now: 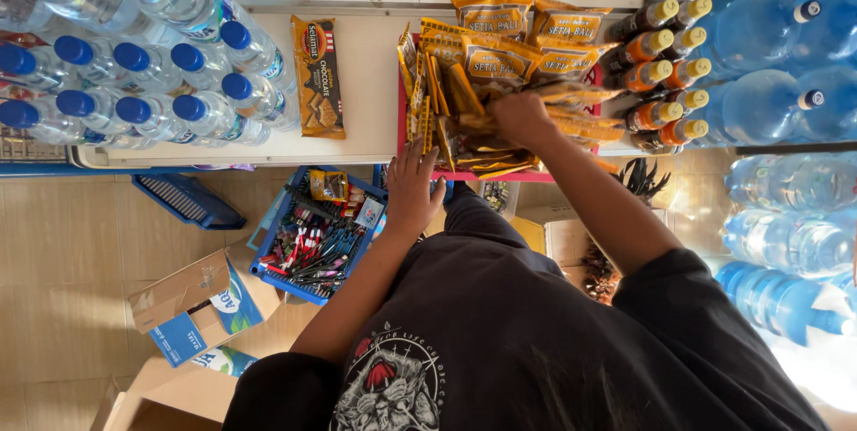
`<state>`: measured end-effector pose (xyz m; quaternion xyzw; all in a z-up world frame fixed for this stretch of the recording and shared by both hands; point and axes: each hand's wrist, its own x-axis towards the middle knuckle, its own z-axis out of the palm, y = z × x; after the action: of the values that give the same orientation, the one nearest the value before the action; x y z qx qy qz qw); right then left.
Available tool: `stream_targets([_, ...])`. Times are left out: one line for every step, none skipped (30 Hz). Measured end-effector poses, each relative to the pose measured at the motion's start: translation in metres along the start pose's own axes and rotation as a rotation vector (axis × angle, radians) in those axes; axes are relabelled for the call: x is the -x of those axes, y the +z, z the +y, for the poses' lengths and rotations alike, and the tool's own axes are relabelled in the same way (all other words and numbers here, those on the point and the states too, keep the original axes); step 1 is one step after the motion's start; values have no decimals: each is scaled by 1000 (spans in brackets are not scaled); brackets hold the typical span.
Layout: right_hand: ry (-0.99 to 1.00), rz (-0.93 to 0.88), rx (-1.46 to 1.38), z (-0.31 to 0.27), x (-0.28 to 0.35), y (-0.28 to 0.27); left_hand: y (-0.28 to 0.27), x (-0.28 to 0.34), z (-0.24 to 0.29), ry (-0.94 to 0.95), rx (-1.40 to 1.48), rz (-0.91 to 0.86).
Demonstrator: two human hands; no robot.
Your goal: The person organizes snack packets on a wire rack, then moves to a lower shelf to arrange yellow snack packets in a red basket. Later, the person sits on the floor and organizes small items in a blue basket.
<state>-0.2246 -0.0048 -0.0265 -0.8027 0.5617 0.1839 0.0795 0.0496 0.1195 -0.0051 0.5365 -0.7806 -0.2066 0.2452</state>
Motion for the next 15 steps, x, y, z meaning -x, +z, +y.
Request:
stream_targets([42, 2, 18, 7, -5, 4, -1, 4, -1, 3, -5, -3])
stream_targets([82, 9, 39, 12, -12, 5, -3, 4, -2, 6, -13, -1])
stream_targets([140, -6, 57, 15, -17, 6, -6, 5, -4, 10, -20, 2])
stream_targets([196, -22, 76, 17, -21, 7, -8, 8, -6, 8, -30, 2])
stream_targets([252, -38, 95, 16, -24, 8, -10, 11, -8, 6, -40, 3])
stream_targets([265, -55, 87, 14, -27, 8, -12, 14, -11, 3, -49, 5])
stream_targets([279, -71, 80, 10, -28, 7, -14, 16, -14, -1, -49, 9])
stream_targets([291, -91, 71, 6, -29, 6, -16, 19, -16, -6, -48, 10])
stream_targets([283, -79, 70, 3, -28, 4, -17, 22, -18, -11, -48, 11])
stream_targets([274, -64, 70, 1, -26, 0, -18, 24, -21, -11, -47, 15])
stream_targets([266, -50, 69, -1, -26, -5, -19, 26, -23, -11, -46, 19])
stream_targets([263, -95, 48, -2, -25, -13, -20, 27, -25, -13, -45, 24])
stream_targets([260, -141, 27, -2, -25, -22, -21, 29, -26, -19, -49, 20])
stream_targets([261, -185, 6, -1, -24, -32, -20, 30, -27, -22, -53, 16])
stream_targets([272, -136, -85, 1, -21, -41, -19, 30, -28, -26, -56, 12])
